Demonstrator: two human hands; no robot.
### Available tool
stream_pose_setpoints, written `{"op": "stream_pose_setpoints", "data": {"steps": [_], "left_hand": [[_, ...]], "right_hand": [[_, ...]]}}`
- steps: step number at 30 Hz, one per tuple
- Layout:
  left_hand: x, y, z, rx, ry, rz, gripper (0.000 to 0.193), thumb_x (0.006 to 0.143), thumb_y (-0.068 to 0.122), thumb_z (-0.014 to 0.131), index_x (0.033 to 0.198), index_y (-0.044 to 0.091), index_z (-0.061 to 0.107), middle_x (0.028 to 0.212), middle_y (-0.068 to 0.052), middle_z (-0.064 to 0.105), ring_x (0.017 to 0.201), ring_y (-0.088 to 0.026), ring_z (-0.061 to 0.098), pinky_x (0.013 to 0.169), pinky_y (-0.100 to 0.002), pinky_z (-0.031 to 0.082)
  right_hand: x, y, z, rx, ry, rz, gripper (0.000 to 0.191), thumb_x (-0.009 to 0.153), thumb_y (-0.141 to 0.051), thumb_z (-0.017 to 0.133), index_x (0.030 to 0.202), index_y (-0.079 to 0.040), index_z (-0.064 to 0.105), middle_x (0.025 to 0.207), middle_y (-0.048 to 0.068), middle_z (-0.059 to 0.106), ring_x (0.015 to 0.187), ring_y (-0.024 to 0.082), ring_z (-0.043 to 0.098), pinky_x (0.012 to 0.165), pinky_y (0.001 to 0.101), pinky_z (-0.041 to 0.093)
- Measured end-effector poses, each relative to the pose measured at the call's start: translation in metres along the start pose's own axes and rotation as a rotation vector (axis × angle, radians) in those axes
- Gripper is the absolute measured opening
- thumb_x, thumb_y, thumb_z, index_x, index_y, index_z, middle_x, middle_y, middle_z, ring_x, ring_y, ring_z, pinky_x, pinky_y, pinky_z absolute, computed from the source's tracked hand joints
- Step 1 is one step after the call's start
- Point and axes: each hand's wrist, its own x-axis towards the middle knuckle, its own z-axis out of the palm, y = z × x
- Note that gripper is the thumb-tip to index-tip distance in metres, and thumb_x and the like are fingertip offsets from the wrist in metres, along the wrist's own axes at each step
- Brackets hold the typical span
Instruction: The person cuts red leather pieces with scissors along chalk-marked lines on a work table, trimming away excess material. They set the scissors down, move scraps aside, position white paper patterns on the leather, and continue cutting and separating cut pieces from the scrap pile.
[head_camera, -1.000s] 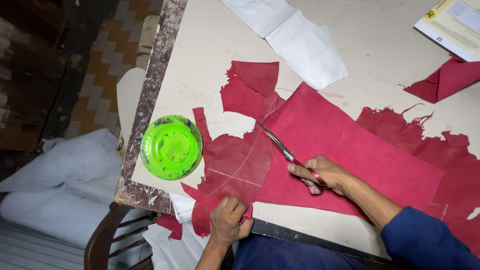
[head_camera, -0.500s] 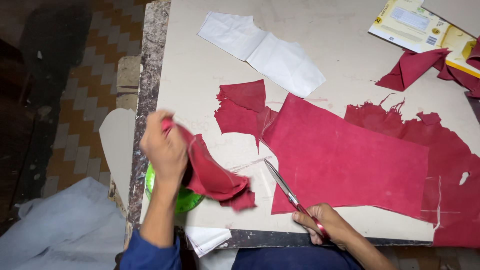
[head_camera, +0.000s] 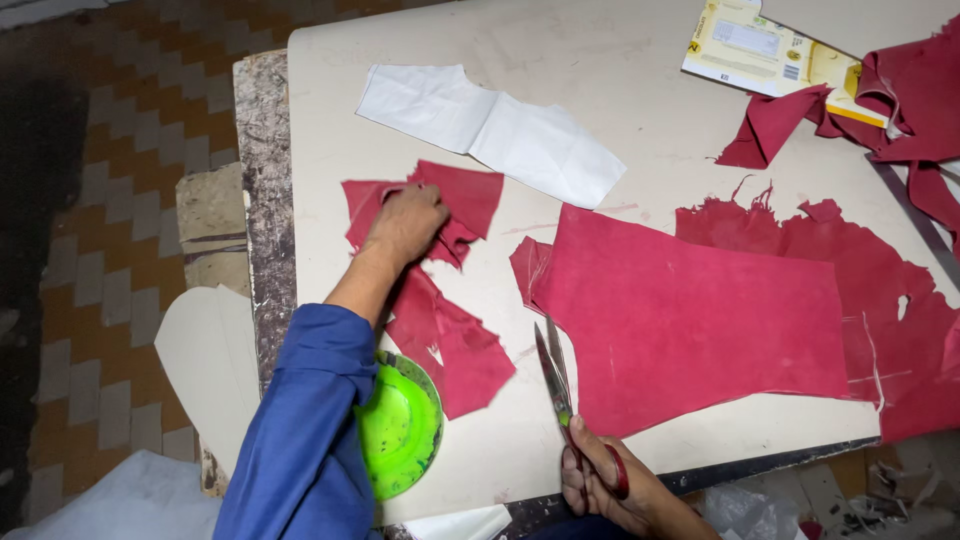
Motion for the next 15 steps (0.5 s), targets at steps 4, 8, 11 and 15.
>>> {"op": "stream_pose_setpoints", "data": {"steps": [4,8,11,15], "left_hand": [[0.002,0.022,-0.007,0.333,0.355,-0.13,0.059,0.055,0.019,0.08,0.112,0.009,0.068,0.13,-0.011,0.055,0.119,-0.035,0.053,0.086,-0.056,0.045],[-0.013,0.074,0.003,-0.385,0.079,0.203,0.05,0.071,0.002,0.071,0.12,0.009,0.062,0.128,-0.011,0.053,0.113,-0.033,0.057,0.088,-0.05,0.051],[-0.013,0.081,0.02,-0.741,0.173,0.312,0.055,0.069,-0.002,0.064,0.123,0.009,0.059,0.122,-0.012,0.054,0.108,-0.034,0.062,0.081,-0.045,0.056],[-0.006,0.07,0.042,-0.745,0.16,0.371,0.05,0.073,0.0,0.065,0.121,0.014,0.063,0.114,-0.009,0.056,0.098,-0.03,0.064,0.071,-0.044,0.056]], "right_hand": [[0.022,-0.01,0.036,0.106,0.025,-0.059,0.058,0.098,-0.059,0.051,0.074,-0.007,0.05,0.06,0.005,0.043,0.055,0.023,0.048,0.054,0.0351,0.042],[0.04,-0.013,0.053,0.062,-0.009,-0.172,0.061,0.1,-0.06,0.049,0.074,-0.005,0.05,0.063,0.007,0.046,0.061,0.022,0.049,0.059,0.0338,0.043],[0.048,-0.003,0.06,0.318,-0.122,-0.216,0.054,0.092,-0.061,0.049,0.087,-0.008,0.056,0.068,0.006,0.051,0.066,0.022,0.053,0.063,0.0333,0.043],[0.049,0.013,0.067,0.402,-0.234,-0.305,0.055,0.099,-0.06,0.046,0.087,-0.007,0.055,0.071,0.006,0.051,0.067,0.022,0.055,0.065,0.0342,0.045]]}}
